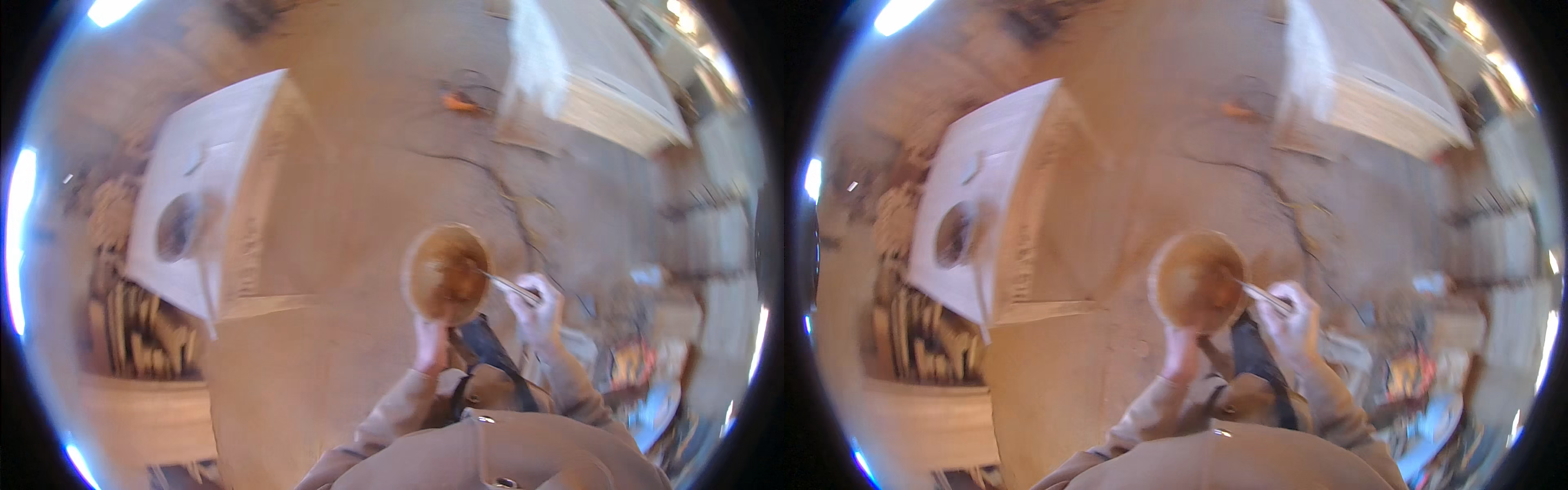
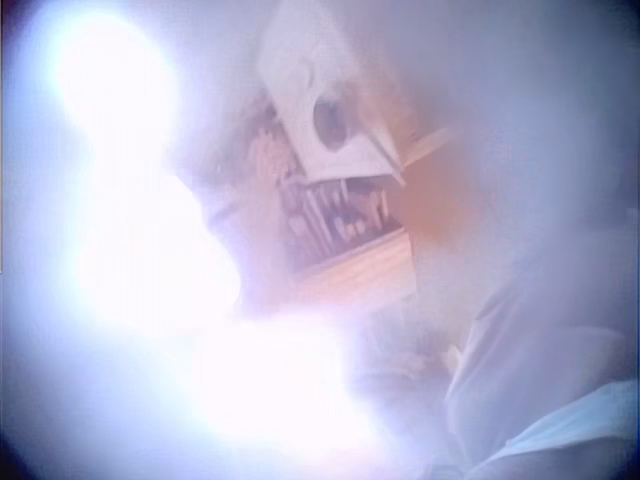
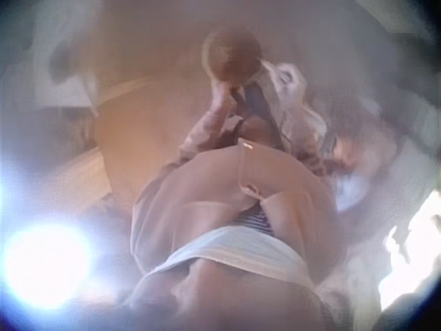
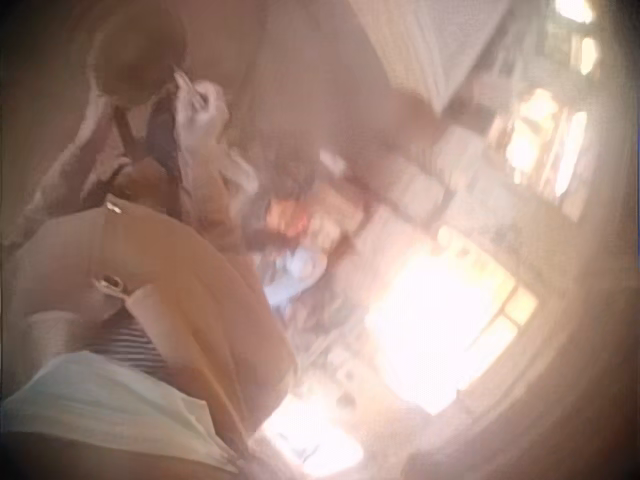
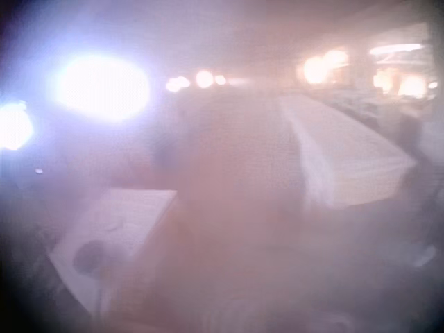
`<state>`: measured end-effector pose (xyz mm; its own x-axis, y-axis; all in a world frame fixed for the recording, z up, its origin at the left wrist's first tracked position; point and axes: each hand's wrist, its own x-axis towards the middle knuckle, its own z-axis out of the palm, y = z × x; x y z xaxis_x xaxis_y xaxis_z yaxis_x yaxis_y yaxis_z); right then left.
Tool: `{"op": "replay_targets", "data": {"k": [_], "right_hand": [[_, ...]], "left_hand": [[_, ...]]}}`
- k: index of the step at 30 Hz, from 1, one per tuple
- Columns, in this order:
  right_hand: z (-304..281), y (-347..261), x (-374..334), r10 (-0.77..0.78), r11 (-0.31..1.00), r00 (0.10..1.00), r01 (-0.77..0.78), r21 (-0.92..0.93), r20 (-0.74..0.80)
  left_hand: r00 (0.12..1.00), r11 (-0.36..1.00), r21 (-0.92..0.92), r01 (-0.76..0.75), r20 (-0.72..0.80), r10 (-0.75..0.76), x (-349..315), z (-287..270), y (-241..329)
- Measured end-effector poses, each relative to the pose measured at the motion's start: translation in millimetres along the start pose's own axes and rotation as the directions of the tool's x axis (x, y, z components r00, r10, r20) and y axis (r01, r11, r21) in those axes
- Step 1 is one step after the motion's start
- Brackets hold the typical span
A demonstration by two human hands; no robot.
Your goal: The person walks through a woodworking shop carrying a small bowl and a stick, then stops at a workbench to stir a beige paste. They add a white powder from a small bag and continue mixing, then pour a liquid from a plastic bottle into the bowl and mix again.
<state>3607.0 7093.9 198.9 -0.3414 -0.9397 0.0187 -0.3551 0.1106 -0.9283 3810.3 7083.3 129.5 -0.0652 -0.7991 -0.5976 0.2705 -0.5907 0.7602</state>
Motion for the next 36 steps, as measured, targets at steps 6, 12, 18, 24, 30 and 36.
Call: {"op": "replay_targets", "data": {"k": [6,12,18,24,30,36], "right_hand": [[32,7,158,-0.001,0.996,0.952,0.027,-0.081,0.306],[62,-16,275,-0.124,0.930,0.815,0.294,-0.220,0.566],[99,-45,386,-0.163,0.888,0.771,0.387,-0.249,0.616],[150,-55,514,-0.190,0.855,0.748,0.445,-0.268,0.635],[208,-91,646,-0.065,0.863,0.794,0.348,-0.365,0.604],[243,-100,755,-0.025,0.975,0.813,0.148,-0.165,0.581]], "left_hand": [[0.979,0.977,-0.164,-0.136,-0.170,0.108,109,41,72],[0.939,0.943,0.036,-0.331,-0.089,0.333,174,37,139],[0.960,0.956,-0.168,-0.240,-0.188,0.208,272,34,194],[0.959,0.949,-0.169,-0.267,-0.144,0.244,384,38,273],[0.957,0.956,-0.055,-0.288,0.021,0.289,497,46,409],[0.987,0.989,0.042,-0.143,-0.070,0.146,590,77,521]]}}
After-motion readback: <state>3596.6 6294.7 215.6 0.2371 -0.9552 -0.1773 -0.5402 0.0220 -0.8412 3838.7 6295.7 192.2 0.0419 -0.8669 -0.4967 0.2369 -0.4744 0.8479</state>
